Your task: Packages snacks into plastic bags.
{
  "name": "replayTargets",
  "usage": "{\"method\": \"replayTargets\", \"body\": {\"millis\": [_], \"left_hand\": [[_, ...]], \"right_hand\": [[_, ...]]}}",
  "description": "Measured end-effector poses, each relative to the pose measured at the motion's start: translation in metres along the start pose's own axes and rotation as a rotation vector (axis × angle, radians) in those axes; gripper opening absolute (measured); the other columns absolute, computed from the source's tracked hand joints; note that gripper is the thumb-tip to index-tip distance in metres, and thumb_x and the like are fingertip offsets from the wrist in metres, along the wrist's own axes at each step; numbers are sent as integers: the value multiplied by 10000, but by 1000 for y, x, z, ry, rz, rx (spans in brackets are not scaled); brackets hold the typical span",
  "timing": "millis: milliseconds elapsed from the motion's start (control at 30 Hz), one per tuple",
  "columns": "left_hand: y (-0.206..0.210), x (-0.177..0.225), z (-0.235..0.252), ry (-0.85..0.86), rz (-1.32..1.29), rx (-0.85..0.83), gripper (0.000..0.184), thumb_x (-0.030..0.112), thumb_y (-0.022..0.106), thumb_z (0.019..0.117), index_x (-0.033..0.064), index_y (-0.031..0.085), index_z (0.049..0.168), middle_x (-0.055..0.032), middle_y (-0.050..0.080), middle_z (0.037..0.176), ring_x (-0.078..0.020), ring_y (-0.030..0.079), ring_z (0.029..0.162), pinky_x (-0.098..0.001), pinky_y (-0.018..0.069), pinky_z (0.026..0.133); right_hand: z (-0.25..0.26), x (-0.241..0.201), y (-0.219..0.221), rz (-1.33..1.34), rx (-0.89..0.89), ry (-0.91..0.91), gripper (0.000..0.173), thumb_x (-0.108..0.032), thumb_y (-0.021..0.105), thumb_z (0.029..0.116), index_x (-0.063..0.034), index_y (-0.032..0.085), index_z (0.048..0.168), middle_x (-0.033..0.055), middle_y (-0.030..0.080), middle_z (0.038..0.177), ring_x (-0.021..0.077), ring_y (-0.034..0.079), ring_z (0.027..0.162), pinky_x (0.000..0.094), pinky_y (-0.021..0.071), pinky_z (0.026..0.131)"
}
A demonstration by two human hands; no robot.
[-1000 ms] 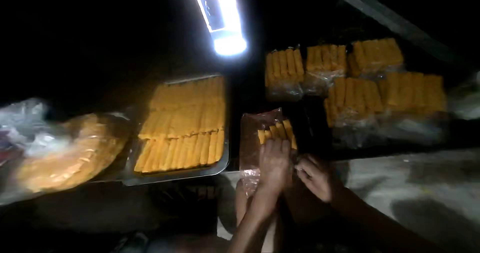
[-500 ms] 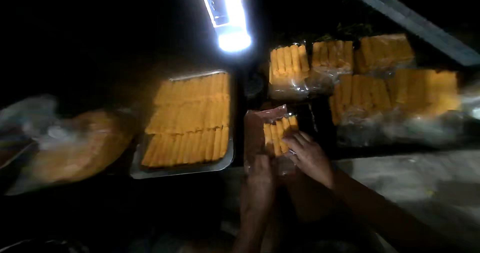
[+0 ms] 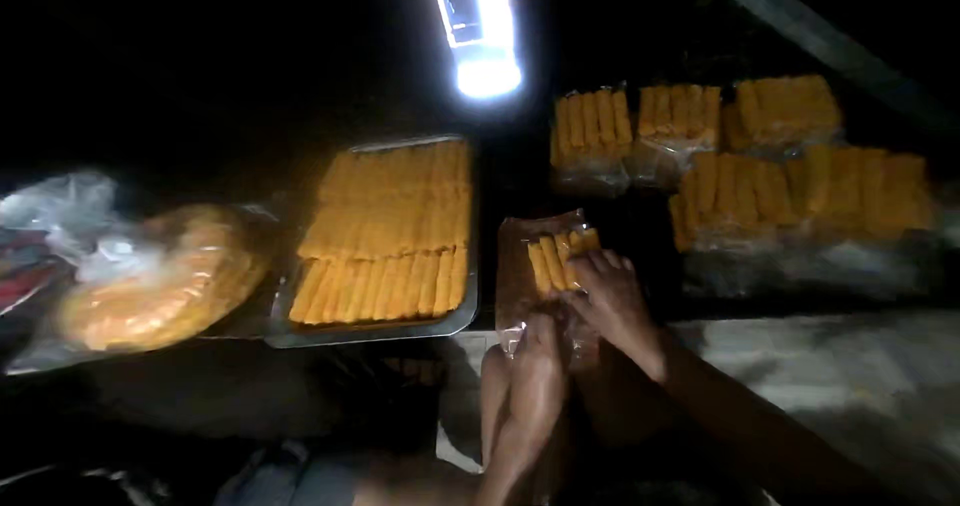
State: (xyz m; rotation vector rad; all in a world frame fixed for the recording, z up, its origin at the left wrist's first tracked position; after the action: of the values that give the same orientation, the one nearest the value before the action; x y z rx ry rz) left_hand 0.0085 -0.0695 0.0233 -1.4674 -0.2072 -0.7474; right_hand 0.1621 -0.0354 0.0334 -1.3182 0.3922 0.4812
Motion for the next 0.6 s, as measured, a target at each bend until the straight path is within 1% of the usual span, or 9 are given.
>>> {"method": "replayTargets", "body": {"millis": [67, 167, 233, 300, 367, 467, 533, 567, 600], "left_hand": [[-1, -3, 0, -6, -28, 8, 356, 61, 638, 955, -89, 593, 1275, -241, 689, 1155, -349, 713, 1017, -488, 587, 893], [-2, -5, 1, -48, -50, 9, 361, 104, 644, 969, -95, 597, 1267, -243, 694, 1117, -341, 717, 977, -486, 592, 874], [-1, -4, 2, -45, -45, -17, 356, 95, 635, 972, -105, 594, 1264, -252, 693, 1121, -354, 718, 982, -494, 589, 877], [0, -3, 3, -37, -35, -41, 337, 75, 629, 971, -97, 598, 1259, -247, 695, 1115, -363, 714, 987, -506, 585, 880], [-1, -2, 3, -66, -42, -50, 352, 75, 649, 957, -84, 599, 1267, -240, 698, 1111, -364, 713, 981, -518, 582, 874], [-8, -4, 4, -60, -60, -42, 414, 73, 687, 922, -80, 567, 1288, -218, 702, 1073, -338, 719, 916, -515, 593, 817], [-16, -4, 7, -40, -54, -7, 414, 66, 697, 905, -76, 573, 1273, -223, 699, 1091, -345, 719, 932, -532, 590, 812], [-24, -1, 10, -32, -78, -8, 402, 52, 691, 912, -80, 574, 1273, -240, 679, 1136, -348, 705, 978, -525, 586, 846], [-31, 1, 14, 5, -112, 13, 369, 20, 673, 907, -89, 583, 1248, -256, 660, 1154, -347, 692, 989, -504, 582, 847]], "right_hand": [[2, -3, 0, 28, -24, 20, 407, -251, 759, 895, -45, 696, 1241, 213, 683, 1227, 436, 604, 1195, 648, 419, 1032], [4, -11, -3, 38, -97, 18, 593, -335, 837, 809, -76, 662, 1313, 211, 645, 1311, 437, 554, 1270, 664, 361, 1086], [3, -14, 1, 5, -94, 25, 599, -309, 842, 801, -73, 658, 1321, 215, 630, 1335, 434, 544, 1286, 663, 357, 1085], [5, -14, 9, -22, -15, 28, 481, -214, 807, 824, -45, 688, 1258, 215, 665, 1268, 428, 586, 1233, 650, 395, 1055], [7, -13, 13, -31, 31, 31, 412, -211, 774, 864, -35, 701, 1230, 206, 684, 1242, 413, 614, 1207, 628, 420, 1054], [4, -13, 4, 0, 5, 17, 411, -238, 739, 909, -35, 683, 1262, 205, 674, 1274, 411, 601, 1237, 606, 420, 1074], [-4, -11, -7, 6, 28, 5, 354, -146, 721, 908, -44, 692, 1245, 209, 673, 1259, 413, 619, 1206, 576, 488, 1020], [-8, -12, -15, 18, 32, 20, 332, -67, 695, 905, -35, 696, 1236, 226, 672, 1237, 420, 635, 1167, 563, 528, 974], [-12, -14, -28, 46, -8, 64, 350, -9, 656, 908, -28, 678, 1257, 237, 658, 1238, 415, 643, 1143, 543, 550, 944]]}}
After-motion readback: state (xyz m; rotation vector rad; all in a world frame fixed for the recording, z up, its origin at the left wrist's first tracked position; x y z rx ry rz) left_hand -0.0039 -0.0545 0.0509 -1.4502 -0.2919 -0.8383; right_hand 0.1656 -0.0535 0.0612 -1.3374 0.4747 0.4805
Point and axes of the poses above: each hand's wrist, its own z-axis towards the middle knuckle, its own y-axis out of the palm, x = y × z, the point moved 1 cm from there along z, towards the middle knuckle
